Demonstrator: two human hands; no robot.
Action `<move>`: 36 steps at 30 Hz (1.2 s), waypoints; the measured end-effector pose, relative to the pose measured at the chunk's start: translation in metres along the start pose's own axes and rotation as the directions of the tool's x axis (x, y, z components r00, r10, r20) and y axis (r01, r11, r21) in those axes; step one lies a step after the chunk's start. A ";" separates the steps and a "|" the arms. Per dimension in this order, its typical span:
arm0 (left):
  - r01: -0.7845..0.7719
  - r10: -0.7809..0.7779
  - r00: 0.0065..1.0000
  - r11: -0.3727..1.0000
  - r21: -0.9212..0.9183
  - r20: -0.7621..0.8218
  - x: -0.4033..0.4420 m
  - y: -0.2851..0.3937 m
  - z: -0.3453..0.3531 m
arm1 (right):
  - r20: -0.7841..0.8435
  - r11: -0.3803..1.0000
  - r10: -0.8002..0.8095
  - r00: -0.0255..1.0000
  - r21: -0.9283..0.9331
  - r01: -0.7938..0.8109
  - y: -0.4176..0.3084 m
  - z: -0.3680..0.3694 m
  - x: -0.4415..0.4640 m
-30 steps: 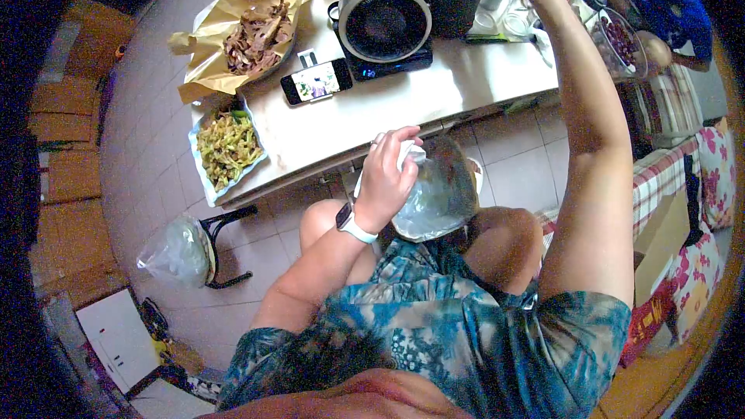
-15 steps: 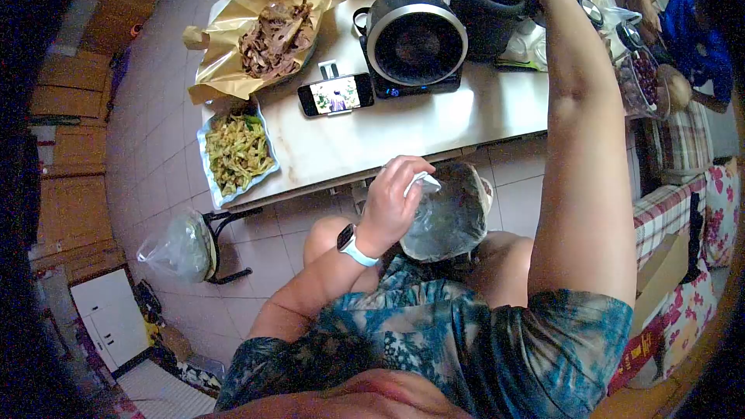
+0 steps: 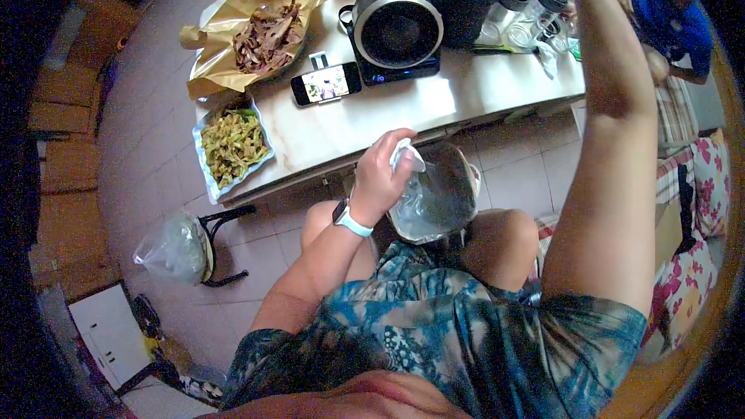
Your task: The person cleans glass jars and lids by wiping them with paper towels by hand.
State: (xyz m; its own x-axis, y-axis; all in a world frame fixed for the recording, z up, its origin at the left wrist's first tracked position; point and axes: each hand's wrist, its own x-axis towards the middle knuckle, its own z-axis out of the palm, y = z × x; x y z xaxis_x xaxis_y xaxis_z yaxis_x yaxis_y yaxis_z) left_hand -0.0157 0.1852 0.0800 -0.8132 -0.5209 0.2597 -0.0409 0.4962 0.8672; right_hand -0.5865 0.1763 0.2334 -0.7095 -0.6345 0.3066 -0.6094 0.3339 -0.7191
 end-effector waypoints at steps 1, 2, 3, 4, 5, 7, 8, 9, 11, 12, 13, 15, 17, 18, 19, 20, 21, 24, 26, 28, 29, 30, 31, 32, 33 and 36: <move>-0.045 0.045 0.999 0.999 0.001 0.012 0.001 -0.003 -0.002 | -0.085 0.733 -0.282 0.956 -0.662 0.158 -0.108 -0.008 -0.082; -0.050 0.050 0.999 0.999 -0.002 0.014 0.001 -0.005 -0.003 | -0.229 0.621 -0.205 0.952 -0.782 -0.054 -0.186 0.002 -0.128; 0.012 -0.012 0.998 1.000 -0.008 0.058 0.000 -0.006 -0.005 | 0.025 0.615 -0.537 0.843 -0.672 0.412 -0.167 -0.024 -0.115; 0.077 -0.075 0.992 0.997 -0.011 0.101 0.000 -0.007 -0.004 | -0.026 0.674 -0.472 0.881 -0.655 0.342 -0.142 -0.044 -0.111; 0.042 -0.042 0.999 0.999 -0.031 -0.015 -0.001 -0.010 0.001 | -0.077 0.727 -0.403 0.912 -0.632 0.268 -0.165 -0.048 -0.134; 0.037 -0.044 0.993 0.997 -0.064 -0.113 -0.002 -0.010 0.004 | -0.072 0.819 -0.393 0.917 -0.481 0.313 -0.167 -0.066 -0.172; 0.029 -0.051 0.976 0.994 -0.102 -0.212 -0.002 -0.011 0.005 | -0.048 0.851 -0.391 0.919 -0.399 0.341 -0.167 -0.074 -0.194; -0.007 -0.011 0.973 0.997 -0.079 -0.232 -0.002 -0.014 0.004 | -0.004 0.873 -0.394 0.919 -0.313 0.373 -0.167 -0.077 -0.217; -0.067 0.042 0.974 0.992 -0.105 -0.222 -0.003 -0.012 -0.004 | 0.137 0.880 -0.426 0.894 -0.169 0.445 -0.160 -0.067 -0.261; -0.115 0.094 0.968 0.990 -0.077 -0.231 -0.004 -0.007 -0.007 | 0.273 0.854 -0.464 0.842 -0.116 0.508 -0.157 -0.054 -0.281; -0.183 0.162 0.956 0.981 -0.067 -0.243 -0.004 -0.010 -0.007 | 0.335 0.878 -0.397 0.854 -0.132 0.460 -0.173 -0.034 -0.307; -0.229 0.217 0.960 0.972 -0.055 -0.176 -0.011 -0.007 -0.007 | 0.321 0.928 -0.306 0.896 -0.112 0.357 -0.193 0.004 -0.360; -0.235 0.233 0.970 0.972 -0.023 -0.073 -0.018 -0.005 -0.006 | 0.381 0.971 -0.199 0.903 -0.050 0.234 -0.191 0.029 -0.392; -0.265 0.267 0.963 0.964 0.033 -0.048 -0.024 0.002 -0.005 | 0.420 0.981 -0.157 0.894 -0.039 0.191 -0.191 0.038 -0.406; -0.243 0.243 0.970 0.967 0.082 0.005 -0.028 0.005 -0.005 | 0.420 0.978 -0.183 0.889 -0.015 0.209 -0.184 0.048 -0.416; -0.222 0.216 0.975 0.966 0.131 0.059 -0.032 0.005 -0.005 | 0.420 0.974 -0.208 0.883 0.010 0.225 -0.178 0.056 -0.423; -0.174 0.163 0.980 0.979 0.101 0.113 -0.033 0.000 -0.005 | 0.402 0.981 -0.168 0.900 -0.026 0.194 -0.179 0.059 -0.430; -0.054 0.039 0.973 0.997 0.062 0.229 -0.039 -0.004 -0.010 | 0.326 0.985 -0.107 0.939 0.166 0.054 -0.157 0.076 -0.446; 0.174 -0.087 0.963 0.924 -0.341 0.256 -0.040 -0.020 -0.005 | 0.189 0.797 -0.025 0.982 0.596 -0.095 -0.135 0.098 -0.461; 0.274 -0.116 0.936 0.834 -0.479 0.333 -0.039 -0.016 -0.007 | 0.193 0.725 0.217 0.957 0.625 -0.290 -0.109 0.122 -0.485; 0.242 -0.083 0.953 0.786 -0.568 0.292 -0.037 -0.013 -0.009 | 0.257 0.836 0.102 0.961 0.501 -0.223 -0.085 0.140 -0.497; 0.206 -0.054 0.968 0.732 -0.650 0.246 -0.037 -0.012 -0.010 | 0.387 0.804 0.097 0.917 0.513 -0.302 -0.085 0.154 -0.510; 0.224 -0.082 0.965 0.751 -0.621 0.248 -0.038 -0.012 -0.011 | 0.407 0.823 0.031 0.913 0.508 -0.254 -0.085 0.171 -0.524; 0.225 -0.084 0.965 0.754 -0.617 0.249 -0.040 -0.013 -0.010 | 0.512 0.780 -0.016 0.859 0.544 -0.310 -0.088 0.180 -0.532; 0.230 -0.073 0.963 0.719 -0.655 0.258 -0.041 -0.012 -0.007 | 0.632 0.706 0.036 0.774 0.532 -0.468 -0.105 0.179 -0.534; 0.257 -0.069 0.954 0.694 -0.673 0.292 -0.040 -0.010 -0.003 | 0.702 0.542 0.092 0.707 0.560 -0.626 -0.118 0.186 -0.538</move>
State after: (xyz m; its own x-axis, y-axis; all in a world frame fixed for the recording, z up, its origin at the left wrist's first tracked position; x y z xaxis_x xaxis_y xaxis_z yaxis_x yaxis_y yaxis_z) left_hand 0.0187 0.1992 0.0623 -0.9426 -0.3280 0.0634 0.1534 -0.2563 0.9543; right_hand -0.0670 0.3491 0.0373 -0.3090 -0.9067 -0.2870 0.3121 0.1884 -0.9312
